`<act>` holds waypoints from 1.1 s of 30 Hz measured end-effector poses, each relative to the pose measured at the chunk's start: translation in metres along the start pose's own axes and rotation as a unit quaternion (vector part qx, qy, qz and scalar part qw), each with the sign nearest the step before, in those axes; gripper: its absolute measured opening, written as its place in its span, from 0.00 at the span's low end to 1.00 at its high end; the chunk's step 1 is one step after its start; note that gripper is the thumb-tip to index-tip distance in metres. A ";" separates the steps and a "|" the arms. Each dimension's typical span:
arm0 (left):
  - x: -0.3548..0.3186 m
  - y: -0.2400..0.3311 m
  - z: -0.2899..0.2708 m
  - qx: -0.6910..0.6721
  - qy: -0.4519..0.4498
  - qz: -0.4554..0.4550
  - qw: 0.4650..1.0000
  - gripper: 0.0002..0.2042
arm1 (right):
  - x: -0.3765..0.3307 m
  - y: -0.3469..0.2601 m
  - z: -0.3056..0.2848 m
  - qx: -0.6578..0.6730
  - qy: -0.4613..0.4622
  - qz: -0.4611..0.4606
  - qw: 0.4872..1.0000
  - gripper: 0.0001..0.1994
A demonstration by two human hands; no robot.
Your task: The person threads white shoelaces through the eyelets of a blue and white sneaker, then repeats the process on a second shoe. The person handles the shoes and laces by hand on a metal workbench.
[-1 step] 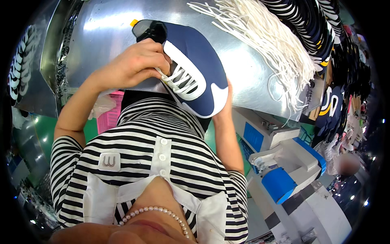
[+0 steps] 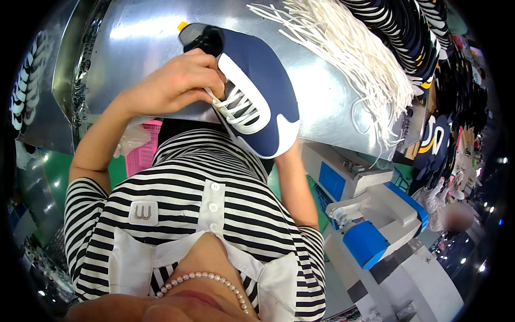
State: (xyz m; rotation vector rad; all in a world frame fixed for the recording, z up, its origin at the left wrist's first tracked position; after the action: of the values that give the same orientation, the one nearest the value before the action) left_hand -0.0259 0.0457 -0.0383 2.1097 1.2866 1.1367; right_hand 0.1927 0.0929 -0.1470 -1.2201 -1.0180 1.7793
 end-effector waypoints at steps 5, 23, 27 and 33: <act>0.005 0.001 -0.003 -0.007 -0.057 0.018 0.998 0.06 | -0.021 -0.004 0.031 -0.227 -0.051 -0.199 0.952 0.26; 0.015 0.027 0.005 -0.057 -0.054 0.040 0.996 0.06 | -0.053 0.011 0.017 0.273 0.016 0.128 0.953 0.25; 0.019 0.027 0.012 -0.066 -0.059 0.028 0.996 0.06 | -0.060 0.012 0.018 0.287 0.022 0.136 0.948 0.26; 0.017 0.016 0.014 -0.078 -0.086 -0.022 0.993 0.06 | -0.057 0.009 0.009 0.303 0.037 0.148 0.941 0.26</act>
State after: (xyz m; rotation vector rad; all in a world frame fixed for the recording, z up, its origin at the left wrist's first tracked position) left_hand -0.0023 0.0532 -0.0280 2.0070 1.1219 0.9807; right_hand 0.1990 0.0364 -0.1319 -1.0589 -0.1991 2.0446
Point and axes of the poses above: each hand's wrist, its own x-axis towards the middle knuckle, its own z-axis out of the palm, y = z × x, the point moved 5 cm from there along x, towards the middle knuckle, and after that the axes turned 15 degrees about y, right-handed, at the moved point
